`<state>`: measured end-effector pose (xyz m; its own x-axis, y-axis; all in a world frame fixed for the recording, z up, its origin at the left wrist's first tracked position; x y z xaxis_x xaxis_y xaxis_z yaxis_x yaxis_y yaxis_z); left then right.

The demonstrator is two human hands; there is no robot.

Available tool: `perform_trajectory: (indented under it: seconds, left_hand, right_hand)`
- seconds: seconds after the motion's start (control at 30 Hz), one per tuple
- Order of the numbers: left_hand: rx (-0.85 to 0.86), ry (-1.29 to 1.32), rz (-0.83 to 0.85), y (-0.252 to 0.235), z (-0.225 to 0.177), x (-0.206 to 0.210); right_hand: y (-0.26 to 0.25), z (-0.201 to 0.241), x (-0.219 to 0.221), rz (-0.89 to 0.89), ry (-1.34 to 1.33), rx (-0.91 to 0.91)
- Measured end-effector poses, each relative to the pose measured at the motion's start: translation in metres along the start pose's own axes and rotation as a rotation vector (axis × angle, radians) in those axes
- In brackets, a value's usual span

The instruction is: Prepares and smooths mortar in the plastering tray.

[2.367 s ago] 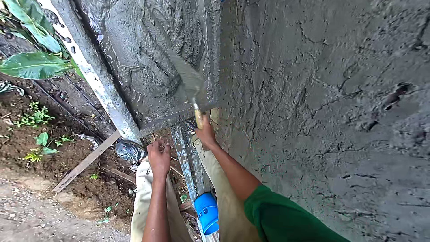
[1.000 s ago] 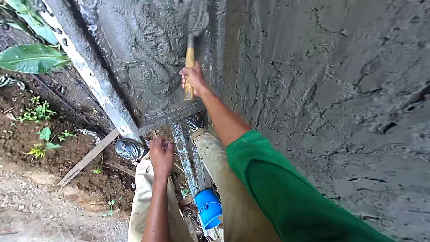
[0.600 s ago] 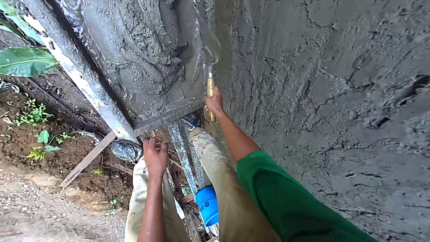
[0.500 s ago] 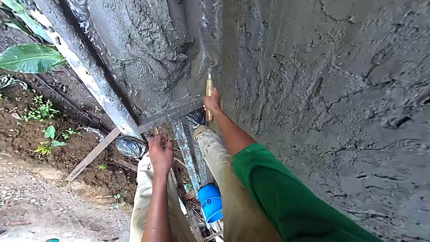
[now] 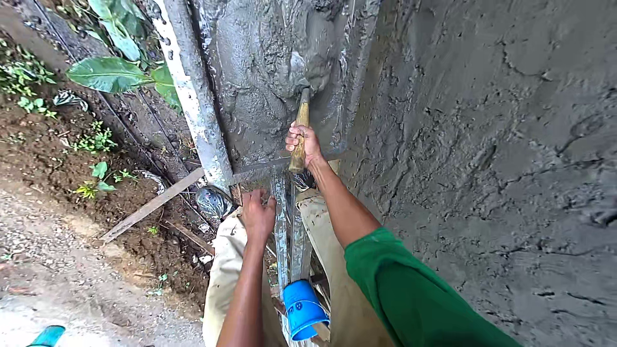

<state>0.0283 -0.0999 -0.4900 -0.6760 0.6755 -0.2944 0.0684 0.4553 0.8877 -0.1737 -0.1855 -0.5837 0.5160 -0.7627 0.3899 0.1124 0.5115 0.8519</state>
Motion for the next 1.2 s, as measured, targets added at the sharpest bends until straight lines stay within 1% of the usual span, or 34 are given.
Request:
perform_trajectory:
  seconds: [0.07,0.13,0.2,0.23,0.3,0.33,0.37,0.4,0.43,0.5,0.57,0.63,0.67,0.7,0.77,0.83,0.9,1.0,1.07,1.13,1.17,1.2]
  left_hand:
    - [0.005,-0.016,0.012,0.001,-0.001,0.004]
    - [0.011,-0.01,0.013,0.001,-0.003,0.005]
    - [0.017,-0.002,0.013,0.0,-0.003,0.007]
    - [0.017,0.003,0.011,0.0,-0.004,0.007]
    - [0.008,0.009,0.01,0.002,-0.003,0.006]
    - [0.005,0.01,0.008,0.002,-0.002,0.006]
    - [0.005,0.013,0.003,0.001,-0.003,0.005]
    - [0.005,0.019,-0.001,0.0,-0.003,0.004]
    - [0.002,0.022,-0.003,0.0,-0.003,0.003]
    - [-0.004,0.027,-0.01,0.002,0.0,0.002]
    - [-0.013,0.04,-0.021,0.002,0.001,-0.001]
    - [-0.021,0.043,-0.031,0.005,0.002,-0.005]
    - [-0.023,0.048,-0.04,0.006,0.003,-0.007]
    - [-0.022,0.053,-0.062,0.006,0.003,-0.012]
    - [-0.033,0.045,-0.1,0.004,0.007,-0.022]
    - [-0.042,0.035,-0.134,0.008,0.013,-0.026]
    - [-0.043,0.04,-0.156,0.005,0.013,-0.03]
    - [-0.066,0.054,-0.149,0.007,0.014,-0.028]
    - [-0.065,0.055,-0.15,0.005,0.013,-0.023]
    - [-0.061,0.047,-0.134,0.005,0.011,-0.017]
    - [-0.062,0.043,-0.122,0.005,0.009,-0.014]
    - [-0.061,0.038,-0.113,0.005,0.008,-0.012]
  right_hand:
    - [0.022,0.009,0.004,-0.008,0.103,-0.026]
    - [0.038,0.015,0.004,-0.073,0.292,-0.078]
    - [0.046,0.014,-0.006,-0.182,0.588,-0.125]
    - [0.043,0.013,-0.014,-0.247,0.783,-0.121]
    - [0.036,0.009,-0.036,-0.354,1.175,-0.05]
    - [0.036,0.008,-0.045,-0.389,1.277,-0.03]
    - [0.041,0.006,-0.049,-0.412,1.301,-0.044]
    - [0.049,0.003,-0.054,-0.438,1.256,-0.074]
    - [0.059,-0.004,-0.061,-0.466,1.154,-0.111]
    - [0.078,-0.023,-0.082,-0.536,0.868,-0.146]
    - [0.081,-0.045,-0.098,-0.613,0.637,-0.098]
    - [0.069,-0.072,-0.107,-0.642,0.454,-0.022]
    - [0.058,-0.085,-0.104,-0.622,0.37,-0.004]
    - [0.043,-0.093,-0.091,-0.562,0.287,-0.006]
    - [0.011,-0.095,-0.047,-0.369,0.137,-0.003]
    - [-0.003,-0.082,-0.011,-0.21,0.005,0.015]
    - [-0.006,-0.06,0.017,-0.092,-0.091,0.027]
    - [0.02,-0.038,0.029,-0.018,-0.033,0.019]
    - [0.035,-0.021,0.034,-0.05,0.102,-0.014]
    - [0.038,-0.001,0.032,-0.15,0.358,-0.078]
    - [0.03,0.01,0.028,-0.21,0.565,-0.104]
    - [0.02,0.021,0.021,-0.271,0.827,-0.108]
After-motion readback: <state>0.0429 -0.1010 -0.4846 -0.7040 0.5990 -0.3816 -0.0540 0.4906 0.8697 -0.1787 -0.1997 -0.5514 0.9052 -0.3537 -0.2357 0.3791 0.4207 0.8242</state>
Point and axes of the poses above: each hand's wrist, its own y-axis away from the middle knuckle, its own x-axis out of the palm, z = x × y, the point moved 10 cm from there along -y, towards the middle knuckle, and after that the axes turned 9 degrees about -y, right-handed, at the moved point
